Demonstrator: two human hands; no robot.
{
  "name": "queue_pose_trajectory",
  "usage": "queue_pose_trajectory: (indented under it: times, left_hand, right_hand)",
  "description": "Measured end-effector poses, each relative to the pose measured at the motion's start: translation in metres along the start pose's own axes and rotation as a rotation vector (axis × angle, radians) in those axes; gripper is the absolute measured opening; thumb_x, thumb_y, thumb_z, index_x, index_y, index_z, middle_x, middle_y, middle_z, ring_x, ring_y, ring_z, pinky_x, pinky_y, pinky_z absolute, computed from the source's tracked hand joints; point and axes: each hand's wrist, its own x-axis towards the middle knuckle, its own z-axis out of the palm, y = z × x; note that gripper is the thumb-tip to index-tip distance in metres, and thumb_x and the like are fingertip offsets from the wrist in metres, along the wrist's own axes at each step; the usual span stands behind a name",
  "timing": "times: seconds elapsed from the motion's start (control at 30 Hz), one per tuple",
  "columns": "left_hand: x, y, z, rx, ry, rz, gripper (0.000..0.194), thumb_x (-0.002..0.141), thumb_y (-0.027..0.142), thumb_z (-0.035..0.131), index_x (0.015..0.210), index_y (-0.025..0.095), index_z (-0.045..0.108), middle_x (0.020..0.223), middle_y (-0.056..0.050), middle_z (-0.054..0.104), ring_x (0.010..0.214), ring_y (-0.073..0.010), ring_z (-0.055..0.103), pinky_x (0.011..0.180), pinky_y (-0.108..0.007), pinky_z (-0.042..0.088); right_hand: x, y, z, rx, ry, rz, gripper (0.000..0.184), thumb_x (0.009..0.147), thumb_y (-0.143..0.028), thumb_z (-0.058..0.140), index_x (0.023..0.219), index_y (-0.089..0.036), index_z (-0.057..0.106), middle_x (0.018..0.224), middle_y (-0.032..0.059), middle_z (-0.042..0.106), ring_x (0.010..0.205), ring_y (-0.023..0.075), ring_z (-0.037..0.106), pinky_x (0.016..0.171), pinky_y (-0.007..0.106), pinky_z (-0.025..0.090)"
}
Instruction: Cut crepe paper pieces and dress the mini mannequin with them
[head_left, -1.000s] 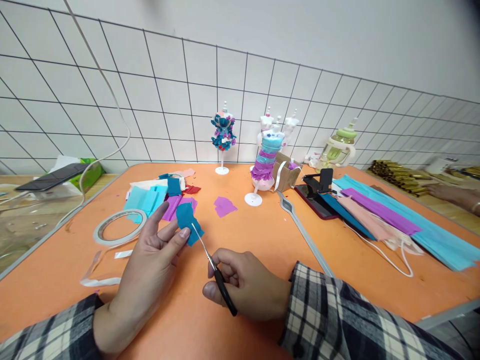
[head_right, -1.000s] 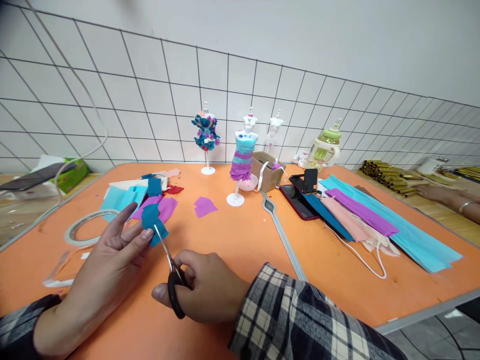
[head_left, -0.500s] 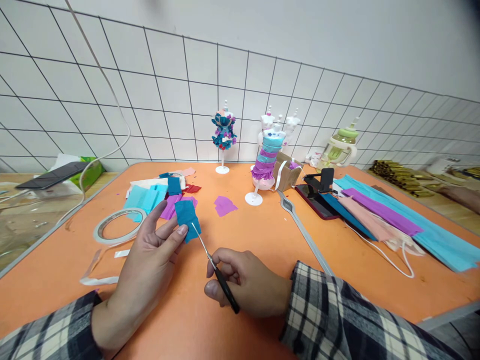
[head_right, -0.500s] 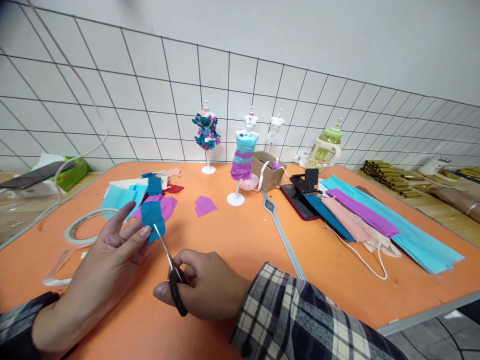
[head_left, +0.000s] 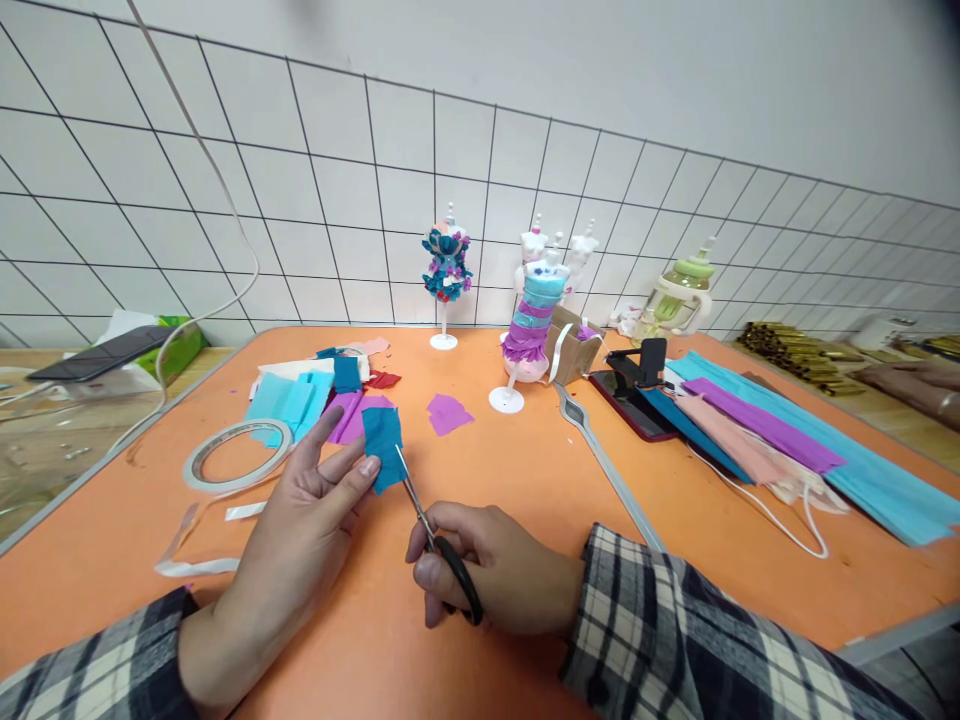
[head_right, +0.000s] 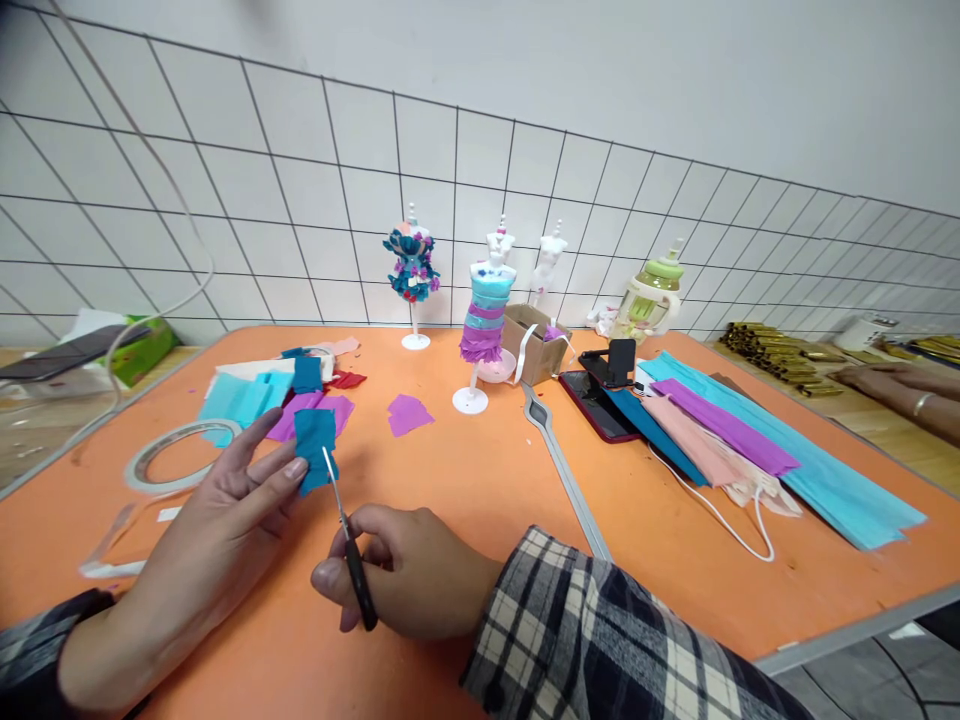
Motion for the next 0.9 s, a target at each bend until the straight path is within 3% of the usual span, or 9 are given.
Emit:
queue_pose_trajectory:
  times: [0.13, 0.23, 0.4, 0.6, 0.73, 0.9]
  left_hand:
    - [0.001, 0.003, 0.002, -0.102, -0.012, -0.007, 0.083, 0.073, 0.019, 0.085, 0.144, 0.038, 0.046, 0.094, 0.005, 0.077, 0.088, -0.0086, 0.068, 0.084, -0.014, 0.052]
    - [0.003, 0.004, 0.003, -0.144, -0.013, -0.017, 0.078, 0.073, 0.016, 0.084, 0.14, 0.035, 0.05, 0.088, 0.003, 0.076, 0.086, -0.0098, 0.069, 0.082, -0.014, 0.054]
    - [0.004, 0.005, 0.004, -0.309, -0.045, -0.188, 0.023, 0.087, 0.032, 0.069, 0.108, 0.022, 0.069, 0.102, -0.007, 0.076, 0.091, -0.0196, 0.072, 0.082, -0.03, 0.061]
    - [0.009, 0.006, -0.004, -0.349, -0.186, -0.495, 0.034, 0.087, 0.046, 0.065, 0.09, 0.013, 0.074, 0.095, -0.016, 0.077, 0.091, -0.0299, 0.074, 0.082, -0.041, 0.062]
    - [0.015, 0.005, -0.01, -0.223, -0.137, -0.37, 0.023, 0.082, 0.038, 0.073, 0.084, 0.015, 0.075, 0.09, -0.012, 0.077, 0.089, -0.0289, 0.073, 0.081, -0.039, 0.063]
    - [0.021, 0.011, -0.011, -0.21, -0.103, -0.291, 0.021, 0.084, 0.037, 0.07, 0.097, 0.02, 0.073, 0.099, -0.01, 0.075, 0.093, -0.0273, 0.072, 0.078, -0.038, 0.064]
  right_hand:
    - [0.001, 0.0, -0.001, -0.117, 0.087, -0.025, 0.022, 0.086, -0.036, 0.063, 0.102, -0.022, 0.056, 0.072, -0.0053, 0.057, 0.058, 0.0087, 0.049, 0.052, 0.019, 0.037]
    - [0.001, -0.002, 0.0, -0.257, 0.192, -0.051, 0.032, 0.08, -0.036, 0.071, 0.106, -0.024, 0.058, 0.073, -0.0064, 0.055, 0.061, 0.0092, 0.048, 0.054, 0.021, 0.034]
    - [-0.001, -0.008, 0.0, -0.522, 0.366, -0.106, 0.037, 0.071, -0.039, 0.078, 0.101, -0.026, 0.059, 0.084, -0.0044, 0.061, 0.07, 0.0123, 0.053, 0.063, 0.024, 0.037]
    - [0.0, -0.006, -0.01, -0.793, 0.456, -0.221, 0.044, 0.074, -0.037, 0.072, 0.115, -0.03, 0.059, 0.1, 0.0009, 0.065, 0.089, 0.0209, 0.06, 0.074, 0.031, 0.044]
    - [0.001, -0.002, -0.02, -0.938, 0.46, -0.275, 0.051, 0.075, -0.028, 0.066, 0.125, -0.031, 0.057, 0.109, 0.0029, 0.063, 0.098, 0.0225, 0.058, 0.077, 0.033, 0.045]
    - [0.001, -0.003, -0.027, -1.004, 0.557, -0.272, 0.051, 0.077, -0.026, 0.063, 0.128, -0.031, 0.057, 0.114, 0.0043, 0.061, 0.098, 0.0226, 0.056, 0.074, 0.032, 0.045]
